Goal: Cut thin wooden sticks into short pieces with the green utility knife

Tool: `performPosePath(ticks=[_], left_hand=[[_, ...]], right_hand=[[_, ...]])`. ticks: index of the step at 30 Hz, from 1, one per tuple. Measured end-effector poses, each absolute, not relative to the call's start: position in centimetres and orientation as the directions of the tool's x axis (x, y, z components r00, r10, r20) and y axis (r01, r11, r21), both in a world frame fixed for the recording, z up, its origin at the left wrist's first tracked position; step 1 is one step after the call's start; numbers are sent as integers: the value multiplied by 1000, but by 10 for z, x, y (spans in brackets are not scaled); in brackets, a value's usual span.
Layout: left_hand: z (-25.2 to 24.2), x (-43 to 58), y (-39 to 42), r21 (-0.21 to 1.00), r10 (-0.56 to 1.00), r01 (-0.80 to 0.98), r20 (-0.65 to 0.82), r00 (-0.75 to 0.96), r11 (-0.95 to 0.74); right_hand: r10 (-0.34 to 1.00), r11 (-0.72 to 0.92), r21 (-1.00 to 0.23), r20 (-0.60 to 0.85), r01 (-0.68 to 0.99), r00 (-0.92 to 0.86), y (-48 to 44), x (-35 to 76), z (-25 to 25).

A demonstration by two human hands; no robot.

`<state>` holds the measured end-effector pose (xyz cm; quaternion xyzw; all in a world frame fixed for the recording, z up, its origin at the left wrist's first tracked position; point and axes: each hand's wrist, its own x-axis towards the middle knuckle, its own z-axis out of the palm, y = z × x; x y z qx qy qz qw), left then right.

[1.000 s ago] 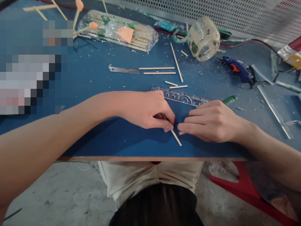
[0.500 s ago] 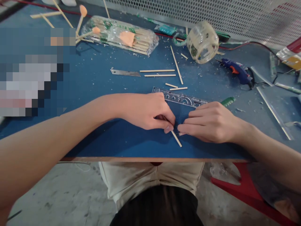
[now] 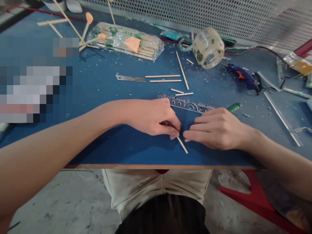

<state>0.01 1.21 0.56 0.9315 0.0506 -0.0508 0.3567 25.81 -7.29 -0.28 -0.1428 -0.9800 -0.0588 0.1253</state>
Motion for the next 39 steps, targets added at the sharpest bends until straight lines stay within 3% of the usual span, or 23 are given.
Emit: performPosePath(ticks=[7,15,39], left_hand=[[4,1,11,638,46,112,-119,992,-762],[5,1,11,658,59,128,-126,990,-742],[5,1,11,658,64,123,-112,992,-743]], right_hand=[[295,937,109,259,332,-920,-83,247,1],[301,952,-13,250,307,-920,-69,262,1],[281,956,22,228,294,-932,-69,261,-2]])
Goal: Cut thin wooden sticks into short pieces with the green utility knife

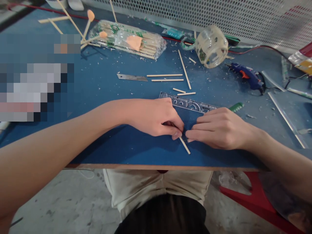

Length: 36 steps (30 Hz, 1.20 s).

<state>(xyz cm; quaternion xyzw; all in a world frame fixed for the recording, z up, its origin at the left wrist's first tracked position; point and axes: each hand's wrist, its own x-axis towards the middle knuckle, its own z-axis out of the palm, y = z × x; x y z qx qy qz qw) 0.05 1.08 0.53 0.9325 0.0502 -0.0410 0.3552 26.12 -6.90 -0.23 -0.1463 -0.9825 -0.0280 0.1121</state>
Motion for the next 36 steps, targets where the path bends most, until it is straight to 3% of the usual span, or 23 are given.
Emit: performPosePath(ticks=[7,19,36], left_hand=[[5,1,11,668,73,121,-99,992,-734],[4,1,1,548,68,89,-60,996,-832],[2,1,0,533,66,70,-26,997,-843]], right_hand=[[272,958,28,225,285,-935,-70,261,-2],[288,956,-5,202,293,-936,-69,259,-1],[281,958,-10,222,286,-934,-68,259,-1]])
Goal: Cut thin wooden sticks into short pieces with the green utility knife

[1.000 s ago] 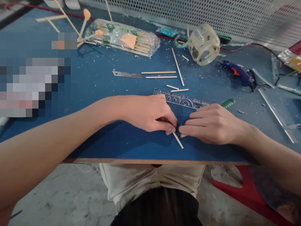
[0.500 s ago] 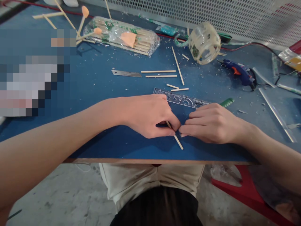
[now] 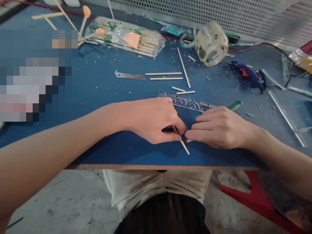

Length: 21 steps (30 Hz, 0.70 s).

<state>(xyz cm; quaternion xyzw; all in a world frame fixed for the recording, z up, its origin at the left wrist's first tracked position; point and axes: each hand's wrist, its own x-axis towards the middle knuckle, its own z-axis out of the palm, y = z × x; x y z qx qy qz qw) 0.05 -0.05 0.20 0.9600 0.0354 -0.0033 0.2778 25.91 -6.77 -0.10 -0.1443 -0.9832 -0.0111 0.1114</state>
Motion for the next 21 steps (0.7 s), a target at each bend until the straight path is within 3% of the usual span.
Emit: performPosePath(ticks=[21], left_hand=[[0,2,1,538,64,46,15,998,-842]], right_hand=[[239,965,58,206,255,-949,-66,260,4]])
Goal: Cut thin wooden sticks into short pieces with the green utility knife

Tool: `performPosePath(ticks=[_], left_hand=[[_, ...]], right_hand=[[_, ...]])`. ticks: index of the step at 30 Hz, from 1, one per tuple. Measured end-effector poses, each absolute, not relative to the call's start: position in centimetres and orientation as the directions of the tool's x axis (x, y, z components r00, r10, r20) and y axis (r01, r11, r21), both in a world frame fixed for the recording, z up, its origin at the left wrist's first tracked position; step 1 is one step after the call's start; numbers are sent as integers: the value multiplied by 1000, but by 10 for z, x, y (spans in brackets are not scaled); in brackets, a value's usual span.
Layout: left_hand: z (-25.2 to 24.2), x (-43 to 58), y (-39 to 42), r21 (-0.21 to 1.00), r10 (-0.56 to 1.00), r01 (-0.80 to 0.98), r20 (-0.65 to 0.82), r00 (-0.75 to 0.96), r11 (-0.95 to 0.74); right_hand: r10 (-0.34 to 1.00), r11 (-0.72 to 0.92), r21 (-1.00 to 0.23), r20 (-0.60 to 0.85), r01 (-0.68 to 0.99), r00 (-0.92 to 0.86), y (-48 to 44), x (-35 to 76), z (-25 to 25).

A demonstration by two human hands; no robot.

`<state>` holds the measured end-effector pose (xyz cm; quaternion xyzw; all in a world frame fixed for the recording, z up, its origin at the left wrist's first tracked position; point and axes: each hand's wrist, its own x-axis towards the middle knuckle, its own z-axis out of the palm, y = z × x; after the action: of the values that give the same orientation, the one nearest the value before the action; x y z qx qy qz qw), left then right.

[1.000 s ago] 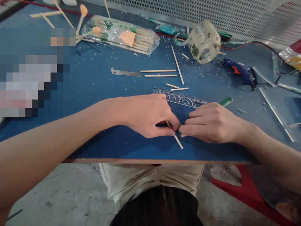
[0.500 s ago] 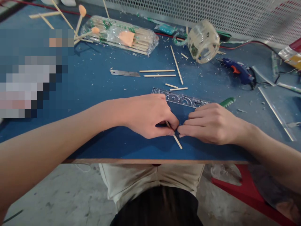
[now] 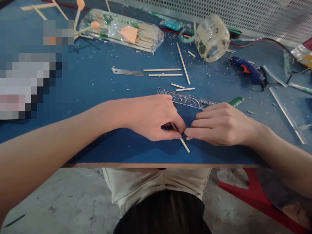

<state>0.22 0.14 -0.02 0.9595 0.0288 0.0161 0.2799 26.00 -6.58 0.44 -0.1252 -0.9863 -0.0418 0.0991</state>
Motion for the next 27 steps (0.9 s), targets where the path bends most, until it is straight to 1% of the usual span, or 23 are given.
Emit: performPosePath(ticks=[12,19,24,27], left_hand=[[-2,2,2,559,61,19,57,997,-829],[-5,4,2,559,72,27,59,996,-828],[-4,4,1,561,75,33,52,996,-827],[-3,4,3,581,73,40,33,997,-813]], right_hand=[[220,972,38,195,232,-956,-65,260,6],[262,963,21,171,269,-950,-68,259,6],[234,969,26,205,244,-950,-68,254,5],[239,970,-3,185,243,-953,-66,254,7]])
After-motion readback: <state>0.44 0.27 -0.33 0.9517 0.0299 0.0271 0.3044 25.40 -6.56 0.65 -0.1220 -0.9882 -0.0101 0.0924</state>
